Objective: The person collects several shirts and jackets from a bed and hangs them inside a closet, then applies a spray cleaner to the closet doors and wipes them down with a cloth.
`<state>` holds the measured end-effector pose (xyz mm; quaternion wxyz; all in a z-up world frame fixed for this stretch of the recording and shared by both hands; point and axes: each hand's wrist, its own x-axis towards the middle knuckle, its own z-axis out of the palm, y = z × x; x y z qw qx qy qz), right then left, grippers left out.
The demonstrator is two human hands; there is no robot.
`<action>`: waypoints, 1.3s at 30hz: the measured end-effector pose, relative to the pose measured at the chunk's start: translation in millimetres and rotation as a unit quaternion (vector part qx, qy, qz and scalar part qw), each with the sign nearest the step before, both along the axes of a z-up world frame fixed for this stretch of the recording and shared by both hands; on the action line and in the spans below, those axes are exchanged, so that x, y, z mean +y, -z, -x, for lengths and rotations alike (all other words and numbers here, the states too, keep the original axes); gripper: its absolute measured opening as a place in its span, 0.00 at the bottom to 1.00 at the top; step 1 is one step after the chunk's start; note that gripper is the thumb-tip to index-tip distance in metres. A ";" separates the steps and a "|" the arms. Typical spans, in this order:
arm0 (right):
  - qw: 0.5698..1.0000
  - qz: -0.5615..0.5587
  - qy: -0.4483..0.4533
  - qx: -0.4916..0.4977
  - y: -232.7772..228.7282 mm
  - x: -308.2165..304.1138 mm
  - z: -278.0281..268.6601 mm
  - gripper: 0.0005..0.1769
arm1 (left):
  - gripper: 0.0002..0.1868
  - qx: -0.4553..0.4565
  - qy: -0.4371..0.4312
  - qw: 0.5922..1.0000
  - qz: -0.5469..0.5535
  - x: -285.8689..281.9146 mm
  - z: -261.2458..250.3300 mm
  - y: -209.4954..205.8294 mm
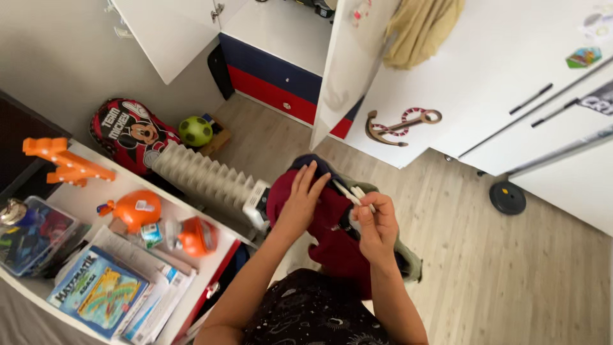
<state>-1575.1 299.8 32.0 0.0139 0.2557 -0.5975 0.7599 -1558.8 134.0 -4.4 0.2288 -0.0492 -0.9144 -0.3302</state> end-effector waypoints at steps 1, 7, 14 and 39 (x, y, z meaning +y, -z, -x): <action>1.000 -0.001 -0.004 -0.003 -1.5 -12.8 16.2 0.07 | 0.33 -0.003 -0.004 1.000 -0.001 -11.9 17.2 -4.1; 0.988 0.078 -0.134 -0.008 -1.8 -112.2 133.7 0.07 | 0.27 0.006 -0.117 0.993 0.030 -98.2 119.9 -22.8; 0.965 0.156 -0.209 -0.038 -16.0 -205.6 237.9 0.07 | 0.27 -0.010 -0.200 0.977 0.068 -181.3 205.1 -49.9; 0.967 0.181 -0.119 -0.132 58.5 -478.2 488.3 0.08 | 0.24 -0.245 0.104 0.961 0.079 -528.2 452.0 -38.7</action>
